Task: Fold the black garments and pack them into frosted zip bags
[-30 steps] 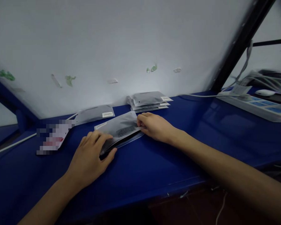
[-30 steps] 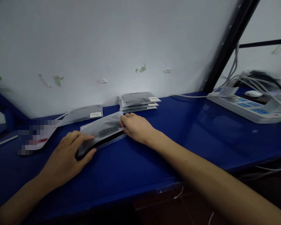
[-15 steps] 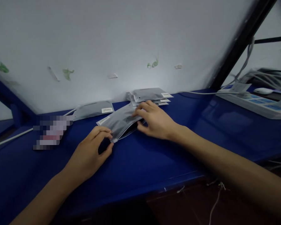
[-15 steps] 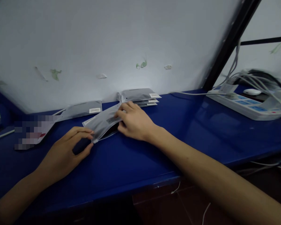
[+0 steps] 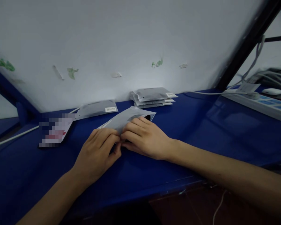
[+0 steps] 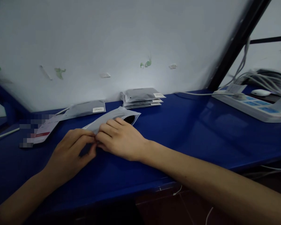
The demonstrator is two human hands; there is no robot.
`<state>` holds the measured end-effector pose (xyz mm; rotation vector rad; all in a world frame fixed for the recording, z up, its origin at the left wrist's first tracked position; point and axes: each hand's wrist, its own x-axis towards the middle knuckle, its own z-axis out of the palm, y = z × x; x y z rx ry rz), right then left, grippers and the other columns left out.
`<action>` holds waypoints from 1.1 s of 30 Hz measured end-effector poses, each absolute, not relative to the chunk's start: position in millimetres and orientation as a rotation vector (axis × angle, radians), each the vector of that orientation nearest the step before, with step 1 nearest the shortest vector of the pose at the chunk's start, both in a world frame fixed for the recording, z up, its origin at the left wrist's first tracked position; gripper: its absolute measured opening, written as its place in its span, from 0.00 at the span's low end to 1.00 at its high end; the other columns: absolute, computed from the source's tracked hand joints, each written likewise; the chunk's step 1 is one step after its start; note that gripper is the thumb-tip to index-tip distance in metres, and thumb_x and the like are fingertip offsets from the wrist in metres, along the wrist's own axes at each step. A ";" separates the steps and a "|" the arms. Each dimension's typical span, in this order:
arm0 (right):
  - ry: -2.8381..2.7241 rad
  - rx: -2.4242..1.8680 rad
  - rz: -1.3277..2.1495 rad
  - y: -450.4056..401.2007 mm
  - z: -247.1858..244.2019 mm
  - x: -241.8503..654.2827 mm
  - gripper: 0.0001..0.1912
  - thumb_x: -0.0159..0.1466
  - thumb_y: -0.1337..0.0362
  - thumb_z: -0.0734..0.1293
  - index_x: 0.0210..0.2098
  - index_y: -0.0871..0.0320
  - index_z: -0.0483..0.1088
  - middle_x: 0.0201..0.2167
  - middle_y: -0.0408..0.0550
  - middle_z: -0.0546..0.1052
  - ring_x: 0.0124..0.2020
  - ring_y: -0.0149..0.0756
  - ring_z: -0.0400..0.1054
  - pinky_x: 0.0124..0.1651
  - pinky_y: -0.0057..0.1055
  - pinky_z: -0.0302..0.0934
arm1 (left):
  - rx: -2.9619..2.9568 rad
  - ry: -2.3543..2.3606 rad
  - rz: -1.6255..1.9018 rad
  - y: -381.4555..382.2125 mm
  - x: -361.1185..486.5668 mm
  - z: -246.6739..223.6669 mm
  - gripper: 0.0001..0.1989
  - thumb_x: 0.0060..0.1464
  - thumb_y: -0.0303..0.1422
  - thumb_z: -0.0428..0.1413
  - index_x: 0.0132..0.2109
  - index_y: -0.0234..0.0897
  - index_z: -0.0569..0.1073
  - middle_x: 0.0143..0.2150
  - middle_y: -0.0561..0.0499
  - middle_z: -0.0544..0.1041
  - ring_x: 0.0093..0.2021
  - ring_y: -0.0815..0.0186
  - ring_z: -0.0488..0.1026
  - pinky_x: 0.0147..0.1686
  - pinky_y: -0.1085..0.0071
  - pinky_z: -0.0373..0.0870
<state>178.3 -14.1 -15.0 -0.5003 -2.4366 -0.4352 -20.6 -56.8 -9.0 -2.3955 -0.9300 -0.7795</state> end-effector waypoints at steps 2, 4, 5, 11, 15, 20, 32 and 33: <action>-2.450 -0.478 -0.435 -15.4 -12.3 179.1 0.13 0.71 0.61 0.59 0.37 0.58 0.73 0.36 0.49 0.75 0.36 0.38 0.60 0.40 0.36 0.51 | -2.379 -0.908 -0.789 -58.5 -19.7 -7.5 0.06 0.58 0.23 0.51 0.36 0.38 0.70 0.36 0.50 0.75 0.37 0.63 0.74 0.40 0.64 0.71; -2.450 -0.452 -0.452 -15.5 -9.4 180.3 0.13 0.71 0.61 0.58 0.37 0.57 0.73 0.37 0.48 0.75 0.37 0.38 0.60 0.40 0.36 0.51 | -2.346 -0.899 -0.797 -59.9 -19.8 -6.9 0.07 0.57 0.23 0.51 0.34 0.39 0.70 0.35 0.51 0.75 0.35 0.63 0.74 0.39 0.64 0.70; -2.444 -0.449 -0.465 -14.7 -7.9 181.5 0.13 0.71 0.61 0.58 0.37 0.56 0.73 0.37 0.48 0.75 0.37 0.38 0.60 0.40 0.36 0.51 | -2.325 -0.898 -0.804 -60.5 -20.2 -6.8 0.07 0.57 0.23 0.51 0.34 0.40 0.69 0.34 0.51 0.75 0.34 0.64 0.74 0.39 0.64 0.70; -2.418 -0.592 -0.568 9.8 -2.2 207.3 0.16 0.72 0.59 0.56 0.38 0.54 0.73 0.41 0.48 0.76 0.39 0.38 0.61 0.41 0.35 0.51 | -2.204 -0.835 -0.844 -61.9 -26.2 -7.3 0.09 0.54 0.22 0.55 0.36 0.40 0.65 0.35 0.50 0.74 0.34 0.62 0.73 0.37 0.63 0.70; -2.404 -0.836 -0.599 37.8 -3.4 238.2 0.16 0.72 0.58 0.55 0.39 0.55 0.73 0.40 0.50 0.76 0.41 0.39 0.63 0.43 0.36 0.52 | -2.158 -0.818 -0.896 -64.1 -31.0 -6.4 0.10 0.54 0.22 0.55 0.37 0.42 0.64 0.36 0.51 0.72 0.36 0.61 0.72 0.38 0.61 0.72; -2.371 -1.037 -0.431 52.6 -7.4 249.1 0.14 0.70 0.58 0.59 0.41 0.56 0.74 0.39 0.52 0.77 0.42 0.41 0.66 0.43 0.37 0.56 | -2.233 -0.707 -0.925 -76.9 -26.6 -3.4 0.11 0.51 0.22 0.56 0.37 0.42 0.65 0.33 0.53 0.73 0.33 0.63 0.73 0.43 0.59 0.72; -2.403 -1.095 0.025 51.7 -27.8 232.5 0.19 0.67 0.60 0.63 0.55 0.60 0.70 0.50 0.56 0.76 0.51 0.45 0.69 0.52 0.41 0.62 | -2.767 -1.473 -0.149 -43.3 -12.5 11.4 0.30 0.64 0.48 0.47 0.69 0.45 0.55 0.71 0.45 0.55 0.70 0.51 0.52 0.65 0.46 0.51; -2.390 -1.115 0.037 53.9 -28.5 235.7 0.18 0.67 0.60 0.63 0.53 0.60 0.71 0.49 0.55 0.77 0.51 0.45 0.69 0.53 0.41 0.62 | -2.757 -1.520 -0.119 -40.0 -15.3 7.5 0.31 0.64 0.49 0.45 0.70 0.45 0.53 0.72 0.45 0.52 0.71 0.51 0.49 0.66 0.45 0.49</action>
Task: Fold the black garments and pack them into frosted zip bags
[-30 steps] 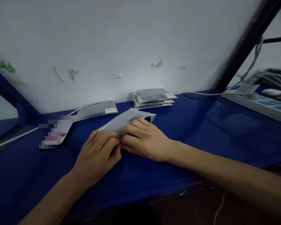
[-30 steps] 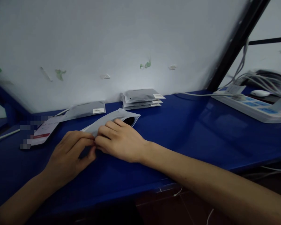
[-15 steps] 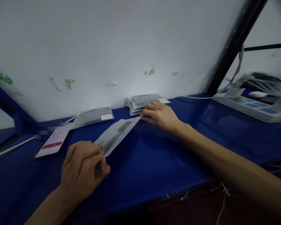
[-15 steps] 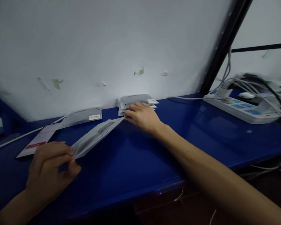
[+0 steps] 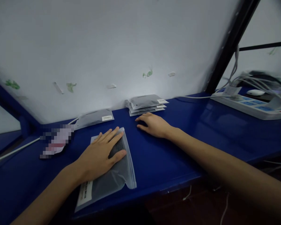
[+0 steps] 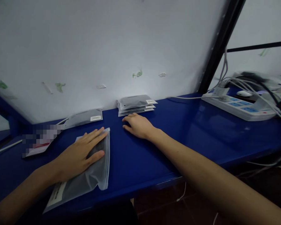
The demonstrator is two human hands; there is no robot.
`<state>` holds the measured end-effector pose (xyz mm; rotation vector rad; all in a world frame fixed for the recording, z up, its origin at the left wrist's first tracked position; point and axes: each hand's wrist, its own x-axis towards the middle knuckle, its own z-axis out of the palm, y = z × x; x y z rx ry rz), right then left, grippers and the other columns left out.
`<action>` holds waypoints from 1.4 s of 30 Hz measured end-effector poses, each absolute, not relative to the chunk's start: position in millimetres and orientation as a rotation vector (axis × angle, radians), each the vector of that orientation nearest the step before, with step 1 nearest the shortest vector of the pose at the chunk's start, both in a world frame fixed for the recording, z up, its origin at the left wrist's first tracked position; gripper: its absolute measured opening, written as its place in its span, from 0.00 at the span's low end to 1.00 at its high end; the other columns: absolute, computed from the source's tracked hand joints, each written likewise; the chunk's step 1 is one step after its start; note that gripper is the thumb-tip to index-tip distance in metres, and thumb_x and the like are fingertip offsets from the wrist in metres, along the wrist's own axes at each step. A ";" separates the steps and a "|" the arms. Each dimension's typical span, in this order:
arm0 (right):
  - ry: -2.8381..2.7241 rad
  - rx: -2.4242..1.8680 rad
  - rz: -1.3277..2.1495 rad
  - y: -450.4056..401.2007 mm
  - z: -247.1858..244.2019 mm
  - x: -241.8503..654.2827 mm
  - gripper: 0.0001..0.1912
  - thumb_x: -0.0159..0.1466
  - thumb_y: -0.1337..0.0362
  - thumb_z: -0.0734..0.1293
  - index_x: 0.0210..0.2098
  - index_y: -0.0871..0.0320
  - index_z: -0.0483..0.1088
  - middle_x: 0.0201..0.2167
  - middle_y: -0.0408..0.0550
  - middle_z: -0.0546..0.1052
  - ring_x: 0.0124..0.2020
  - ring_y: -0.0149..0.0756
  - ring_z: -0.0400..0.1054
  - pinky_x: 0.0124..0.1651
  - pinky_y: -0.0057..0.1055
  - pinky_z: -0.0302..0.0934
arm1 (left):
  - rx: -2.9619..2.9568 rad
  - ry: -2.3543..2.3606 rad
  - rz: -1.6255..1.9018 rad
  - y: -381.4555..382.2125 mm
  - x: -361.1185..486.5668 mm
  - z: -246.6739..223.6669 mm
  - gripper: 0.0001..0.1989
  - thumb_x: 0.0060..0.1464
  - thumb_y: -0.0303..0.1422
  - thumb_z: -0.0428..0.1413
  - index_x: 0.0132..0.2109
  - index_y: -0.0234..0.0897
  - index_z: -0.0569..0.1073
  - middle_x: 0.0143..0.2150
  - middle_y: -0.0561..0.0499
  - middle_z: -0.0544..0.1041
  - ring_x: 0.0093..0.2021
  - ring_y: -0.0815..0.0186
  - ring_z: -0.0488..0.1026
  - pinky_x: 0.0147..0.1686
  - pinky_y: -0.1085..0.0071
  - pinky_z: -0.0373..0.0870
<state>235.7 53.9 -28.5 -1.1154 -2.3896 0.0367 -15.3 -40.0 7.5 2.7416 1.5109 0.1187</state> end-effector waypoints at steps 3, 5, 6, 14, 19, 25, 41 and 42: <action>-2.338 -1.179 0.058 58.3 -28.9 242.5 0.15 0.66 0.60 0.63 0.47 0.60 0.74 0.44 0.54 0.78 0.50 0.45 0.69 0.53 0.41 0.62 | 2.699 1.590 0.085 -38.1 -18.8 -1.0 0.33 0.65 0.51 0.43 0.71 0.45 0.50 0.73 0.46 0.48 0.71 0.50 0.45 0.66 0.43 0.45; -2.307 -1.211 0.064 59.1 -28.0 244.2 0.13 0.65 0.60 0.63 0.45 0.59 0.74 0.43 0.53 0.78 0.48 0.44 0.69 0.51 0.41 0.62 | 2.692 1.604 0.101 -40.1 -17.8 -2.8 0.33 0.64 0.51 0.43 0.71 0.45 0.51 0.72 0.46 0.50 0.71 0.50 0.46 0.66 0.43 0.46; -2.298 -1.224 0.065 59.0 -27.6 244.4 0.12 0.65 0.61 0.63 0.44 0.59 0.75 0.42 0.53 0.78 0.48 0.44 0.69 0.51 0.41 0.62 | 2.691 1.603 0.113 -41.0 -17.1 -3.0 0.32 0.64 0.51 0.44 0.71 0.45 0.52 0.72 0.46 0.52 0.71 0.50 0.47 0.66 0.43 0.47; -2.273 -1.303 0.055 57.4 -30.4 241.7 0.11 0.64 0.60 0.64 0.40 0.57 0.76 0.42 0.54 0.77 0.47 0.45 0.68 0.48 0.42 0.63 | 2.685 1.629 0.163 -46.4 -17.3 -6.3 0.32 0.64 0.50 0.45 0.70 0.45 0.53 0.71 0.46 0.53 0.70 0.49 0.49 0.65 0.43 0.49; -2.273 -1.317 0.074 58.2 -31.2 239.3 0.12 0.64 0.59 0.63 0.41 0.58 0.75 0.42 0.55 0.76 0.47 0.44 0.68 0.49 0.41 0.62 | 2.645 1.673 0.180 -50.7 -20.6 -4.5 0.29 0.66 0.49 0.42 0.69 0.45 0.55 0.70 0.46 0.58 0.69 0.50 0.54 0.64 0.44 0.53; -2.271 -1.345 0.088 57.8 -28.8 237.5 0.12 0.64 0.59 0.64 0.41 0.59 0.75 0.42 0.56 0.75 0.47 0.44 0.67 0.49 0.41 0.62 | 2.590 1.919 0.343 -11.1 -46.1 5.5 0.24 0.65 0.45 0.41 0.55 0.40 0.75 0.54 0.43 0.77 0.55 0.49 0.71 0.52 0.49 0.66; -2.283 -1.369 0.108 58.6 -23.2 236.3 0.12 0.65 0.59 0.64 0.40 0.58 0.75 0.42 0.54 0.75 0.46 0.44 0.67 0.49 0.40 0.62 | 1.766 2.322 0.968 85.4 -95.1 72.5 0.17 0.56 0.37 0.51 0.46 0.28 0.71 0.41 0.44 0.78 0.41 0.59 0.75 0.40 0.66 0.72; -2.277 -1.368 0.108 58.6 -23.2 236.2 0.12 0.65 0.59 0.64 0.40 0.58 0.75 0.42 0.54 0.75 0.46 0.44 0.67 0.49 0.40 0.62 | 1.726 2.404 1.001 91.0 -98.1 74.0 0.19 0.56 0.36 0.51 0.49 0.26 0.70 0.45 0.41 0.77 0.45 0.54 0.74 0.45 0.60 0.71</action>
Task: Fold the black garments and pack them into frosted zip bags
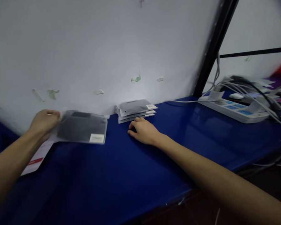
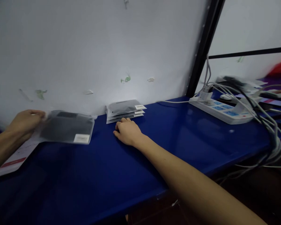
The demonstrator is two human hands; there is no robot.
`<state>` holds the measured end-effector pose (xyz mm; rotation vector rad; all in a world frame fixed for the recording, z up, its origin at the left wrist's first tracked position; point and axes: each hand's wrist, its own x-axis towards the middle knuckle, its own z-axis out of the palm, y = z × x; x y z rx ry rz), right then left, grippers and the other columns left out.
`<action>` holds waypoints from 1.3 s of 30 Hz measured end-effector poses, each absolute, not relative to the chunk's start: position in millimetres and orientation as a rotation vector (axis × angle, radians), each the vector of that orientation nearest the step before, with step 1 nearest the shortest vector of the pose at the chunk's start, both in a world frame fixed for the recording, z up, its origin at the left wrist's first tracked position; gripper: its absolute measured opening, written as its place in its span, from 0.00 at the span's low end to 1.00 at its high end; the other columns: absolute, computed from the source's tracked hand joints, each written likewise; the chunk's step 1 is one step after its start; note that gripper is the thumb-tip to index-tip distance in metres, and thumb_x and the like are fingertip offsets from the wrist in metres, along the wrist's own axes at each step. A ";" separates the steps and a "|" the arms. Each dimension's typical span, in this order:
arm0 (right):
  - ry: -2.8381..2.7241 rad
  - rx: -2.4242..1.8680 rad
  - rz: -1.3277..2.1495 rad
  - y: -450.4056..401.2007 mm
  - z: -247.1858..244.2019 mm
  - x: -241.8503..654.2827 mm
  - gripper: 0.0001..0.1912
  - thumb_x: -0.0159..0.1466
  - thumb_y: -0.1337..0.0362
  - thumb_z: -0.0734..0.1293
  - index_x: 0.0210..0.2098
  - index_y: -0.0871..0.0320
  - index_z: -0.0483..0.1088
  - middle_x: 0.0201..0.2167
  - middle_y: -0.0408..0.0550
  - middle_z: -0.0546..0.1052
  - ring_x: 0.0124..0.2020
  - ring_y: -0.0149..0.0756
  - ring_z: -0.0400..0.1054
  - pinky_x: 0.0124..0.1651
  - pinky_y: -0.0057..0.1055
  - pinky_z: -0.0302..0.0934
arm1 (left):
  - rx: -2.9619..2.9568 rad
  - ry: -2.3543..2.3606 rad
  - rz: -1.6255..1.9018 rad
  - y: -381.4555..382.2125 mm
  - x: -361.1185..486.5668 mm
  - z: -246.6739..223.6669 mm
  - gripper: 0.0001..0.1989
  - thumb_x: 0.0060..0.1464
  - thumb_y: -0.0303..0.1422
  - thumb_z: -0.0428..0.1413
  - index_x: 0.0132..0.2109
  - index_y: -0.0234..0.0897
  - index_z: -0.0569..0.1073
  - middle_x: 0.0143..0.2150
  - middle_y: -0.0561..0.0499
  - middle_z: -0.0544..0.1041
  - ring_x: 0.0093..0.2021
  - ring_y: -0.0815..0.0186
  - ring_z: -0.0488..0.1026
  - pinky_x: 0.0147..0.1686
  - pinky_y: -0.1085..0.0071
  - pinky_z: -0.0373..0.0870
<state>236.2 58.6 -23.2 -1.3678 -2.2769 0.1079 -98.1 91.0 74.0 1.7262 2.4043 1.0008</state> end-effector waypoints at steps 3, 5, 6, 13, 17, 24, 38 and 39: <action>-2.276 -1.363 0.106 58.5 -23.1 236.4 0.12 0.65 0.59 0.64 0.40 0.58 0.75 0.42 0.55 0.75 0.47 0.45 0.67 0.49 0.41 0.62 | 1.970 2.540 0.914 93.2 -97.8 65.3 0.26 0.56 0.38 0.52 0.56 0.23 0.65 0.55 0.35 0.71 0.58 0.44 0.65 0.57 0.48 0.61; -2.285 -1.357 0.102 58.5 -23.1 236.8 0.12 0.64 0.59 0.64 0.40 0.59 0.75 0.42 0.55 0.75 0.46 0.45 0.67 0.49 0.41 0.62 | 2.444 2.387 0.618 86.2 -91.9 49.3 0.26 0.60 0.41 0.49 0.59 0.26 0.65 0.59 0.36 0.68 0.62 0.45 0.61 0.61 0.50 0.56; -2.289 -1.350 0.097 58.5 -23.1 237.1 0.12 0.64 0.59 0.65 0.40 0.59 0.75 0.42 0.55 0.75 0.46 0.45 0.67 0.49 0.41 0.62 | 2.640 2.236 0.442 82.1 -88.4 39.6 0.26 0.62 0.43 0.46 0.59 0.29 0.66 0.60 0.38 0.68 0.62 0.46 0.61 0.61 0.51 0.57; -2.295 -1.319 0.101 58.7 -23.3 239.4 0.12 0.64 0.59 0.65 0.41 0.59 0.75 0.42 0.56 0.75 0.46 0.45 0.68 0.49 0.42 0.62 | 2.718 2.283 0.097 72.7 -77.6 -4.2 0.32 0.64 0.49 0.37 0.62 0.32 0.65 0.65 0.35 0.64 0.62 0.42 0.62 0.59 0.48 0.59; -2.308 -1.319 0.124 59.1 -22.4 240.9 0.13 0.64 0.58 0.64 0.41 0.60 0.75 0.42 0.55 0.75 0.47 0.45 0.68 0.49 0.41 0.62 | 2.689 2.398 0.142 72.6 -79.0 -3.4 0.30 0.65 0.48 0.36 0.58 0.29 0.68 0.58 0.32 0.70 0.57 0.41 0.67 0.55 0.47 0.63; -2.303 -1.315 0.147 60.7 -22.6 243.6 0.12 0.64 0.59 0.64 0.41 0.58 0.75 0.42 0.54 0.76 0.47 0.45 0.68 0.50 0.41 0.62 | 2.899 2.172 0.394 58.6 -55.2 -6.7 0.26 0.65 0.44 0.39 0.57 0.30 0.68 0.60 0.34 0.68 0.62 0.45 0.62 0.61 0.50 0.58; -1.862 -1.420 -0.112 84.5 -26.4 272.9 0.15 0.63 0.60 0.63 0.47 0.59 0.72 0.44 0.57 0.75 0.49 0.48 0.68 0.53 0.44 0.62 | 2.714 1.465 0.390 36.7 -26.4 -18.0 0.19 0.64 0.43 0.45 0.55 0.40 0.71 0.60 0.47 0.71 0.62 0.56 0.66 0.61 0.55 0.62; -1.777 -1.484 -0.175 88.6 -28.4 278.7 0.18 0.63 0.59 0.63 0.49 0.61 0.71 0.47 0.60 0.74 0.51 0.50 0.66 0.54 0.46 0.60 | 2.710 1.459 0.390 36.3 -26.9 -18.4 0.19 0.64 0.43 0.45 0.55 0.40 0.71 0.61 0.48 0.71 0.62 0.56 0.66 0.61 0.55 0.62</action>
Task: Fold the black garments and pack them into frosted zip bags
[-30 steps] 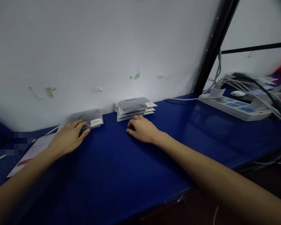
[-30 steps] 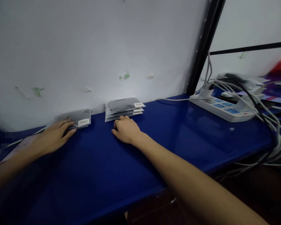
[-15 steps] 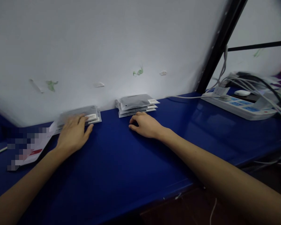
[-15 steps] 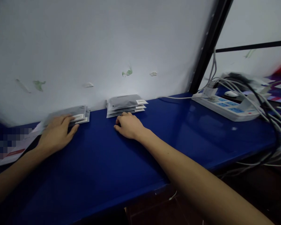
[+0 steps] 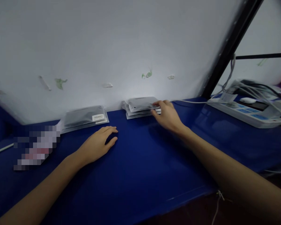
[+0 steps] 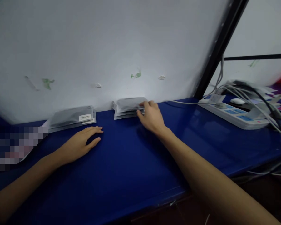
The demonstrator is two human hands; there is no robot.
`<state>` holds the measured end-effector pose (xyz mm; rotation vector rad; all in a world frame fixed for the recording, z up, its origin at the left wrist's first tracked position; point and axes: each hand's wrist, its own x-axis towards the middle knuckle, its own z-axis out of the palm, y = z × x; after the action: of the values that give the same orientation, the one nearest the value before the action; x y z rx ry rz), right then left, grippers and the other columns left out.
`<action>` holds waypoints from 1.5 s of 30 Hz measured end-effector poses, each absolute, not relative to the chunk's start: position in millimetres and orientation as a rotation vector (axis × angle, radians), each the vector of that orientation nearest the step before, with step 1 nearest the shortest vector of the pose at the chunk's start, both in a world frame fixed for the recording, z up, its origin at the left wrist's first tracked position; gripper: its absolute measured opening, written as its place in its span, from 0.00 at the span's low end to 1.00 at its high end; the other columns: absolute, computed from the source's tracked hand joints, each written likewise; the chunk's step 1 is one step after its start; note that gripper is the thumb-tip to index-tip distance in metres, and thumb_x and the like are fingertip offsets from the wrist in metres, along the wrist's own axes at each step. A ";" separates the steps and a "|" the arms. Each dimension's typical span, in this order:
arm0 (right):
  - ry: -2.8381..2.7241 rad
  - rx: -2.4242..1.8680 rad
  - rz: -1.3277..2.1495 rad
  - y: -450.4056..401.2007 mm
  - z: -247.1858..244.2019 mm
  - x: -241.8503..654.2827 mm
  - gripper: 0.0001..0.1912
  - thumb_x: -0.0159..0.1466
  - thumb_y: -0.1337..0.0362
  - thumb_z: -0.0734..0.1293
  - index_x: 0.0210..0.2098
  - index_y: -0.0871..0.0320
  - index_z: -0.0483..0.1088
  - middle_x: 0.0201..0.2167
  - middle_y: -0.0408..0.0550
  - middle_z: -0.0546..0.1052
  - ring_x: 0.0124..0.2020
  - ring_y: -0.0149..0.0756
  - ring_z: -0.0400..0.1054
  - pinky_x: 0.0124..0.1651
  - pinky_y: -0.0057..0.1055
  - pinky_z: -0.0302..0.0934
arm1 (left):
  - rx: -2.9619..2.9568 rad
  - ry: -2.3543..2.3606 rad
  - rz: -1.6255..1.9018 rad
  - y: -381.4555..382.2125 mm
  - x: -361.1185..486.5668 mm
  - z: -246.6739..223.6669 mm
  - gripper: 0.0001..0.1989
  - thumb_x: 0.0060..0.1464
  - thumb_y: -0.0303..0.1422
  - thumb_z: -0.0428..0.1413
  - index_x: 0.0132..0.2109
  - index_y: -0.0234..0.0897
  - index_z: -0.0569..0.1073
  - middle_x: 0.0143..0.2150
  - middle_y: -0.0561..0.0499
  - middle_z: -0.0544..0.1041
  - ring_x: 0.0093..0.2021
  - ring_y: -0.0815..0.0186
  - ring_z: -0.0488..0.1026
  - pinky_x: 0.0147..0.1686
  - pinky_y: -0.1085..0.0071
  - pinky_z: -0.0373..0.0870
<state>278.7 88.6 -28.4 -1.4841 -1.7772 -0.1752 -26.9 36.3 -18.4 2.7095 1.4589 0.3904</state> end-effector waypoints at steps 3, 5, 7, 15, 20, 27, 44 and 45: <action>-1.636 -1.688 -0.232 100.7 -36.4 296.7 0.25 0.61 0.58 0.64 0.55 0.64 0.67 0.51 0.67 0.71 0.53 0.56 0.64 0.53 0.50 0.59 | 2.703 1.448 0.398 35.3 -27.5 -20.3 0.20 0.64 0.43 0.46 0.56 0.41 0.71 0.62 0.47 0.70 0.62 0.56 0.65 0.61 0.54 0.62; -1.644 -1.779 -0.196 107.8 -42.7 306.8 0.26 0.62 0.59 0.63 0.57 0.65 0.65 0.50 0.68 0.72 0.52 0.56 0.65 0.52 0.49 0.59 | 2.705 1.448 0.393 34.2 -26.9 -21.1 0.20 0.64 0.42 0.46 0.57 0.40 0.70 0.62 0.46 0.70 0.63 0.56 0.64 0.62 0.54 0.62; -1.682 -1.810 -0.166 112.9 -48.2 313.5 0.26 0.63 0.61 0.61 0.58 0.65 0.64 0.49 0.67 0.73 0.50 0.55 0.66 0.51 0.48 0.59 | 2.702 1.454 0.381 32.7 -25.9 -20.9 0.20 0.64 0.41 0.46 0.57 0.39 0.70 0.63 0.45 0.69 0.64 0.56 0.63 0.62 0.54 0.62; -1.773 -1.596 -0.386 102.7 -40.0 301.1 0.16 0.65 0.59 0.61 0.48 0.56 0.74 0.38 0.56 0.72 0.43 0.49 0.64 0.49 0.46 0.59 | 2.705 1.393 0.446 29.5 -23.9 -19.1 0.17 0.65 0.38 0.47 0.55 0.38 0.70 0.58 0.45 0.72 0.59 0.57 0.68 0.58 0.56 0.66; -1.982 -1.234 -0.421 72.5 -20.7 262.8 0.11 0.64 0.60 0.64 0.41 0.55 0.75 0.45 0.55 0.71 0.47 0.47 0.63 0.51 0.43 0.59 | 2.752 1.357 0.706 27.5 -21.1 -19.7 0.14 0.64 0.35 0.47 0.55 0.39 0.67 0.55 0.46 0.70 0.55 0.59 0.69 0.56 0.59 0.67; -2.531 -0.907 -0.361 19.9 -2.5 214.6 0.09 0.65 0.61 0.61 0.38 0.56 0.73 0.36 0.50 0.76 0.37 0.39 0.67 0.45 0.38 0.58 | 2.794 1.422 0.945 20.0 -11.1 -13.0 0.17 0.66 0.37 0.45 0.58 0.39 0.65 0.60 0.45 0.67 0.62 0.56 0.63 0.62 0.55 0.60; -2.226 -1.261 -0.003 44.6 -16.8 232.1 0.12 0.66 0.58 0.62 0.36 0.57 0.75 0.38 0.53 0.77 0.42 0.43 0.70 0.48 0.41 0.62 | 2.760 1.382 0.541 -0.7 5.5 1.1 0.13 0.62 0.44 0.49 0.38 0.41 0.71 0.44 0.48 0.74 0.47 0.55 0.69 0.47 0.55 0.69; -2.235 -1.289 0.003 48.1 -20.0 233.4 0.12 0.66 0.58 0.63 0.36 0.57 0.76 0.38 0.53 0.77 0.44 0.43 0.69 0.50 0.42 0.61 | 2.774 1.375 0.544 -3.2 7.7 1.0 0.13 0.61 0.45 0.49 0.37 0.41 0.70 0.42 0.48 0.73 0.45 0.56 0.69 0.46 0.55 0.69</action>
<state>233.4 48.1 -20.0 -1.2894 -2.2346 0.0029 7.7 -3.2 1.0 2.7741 1.3745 0.5438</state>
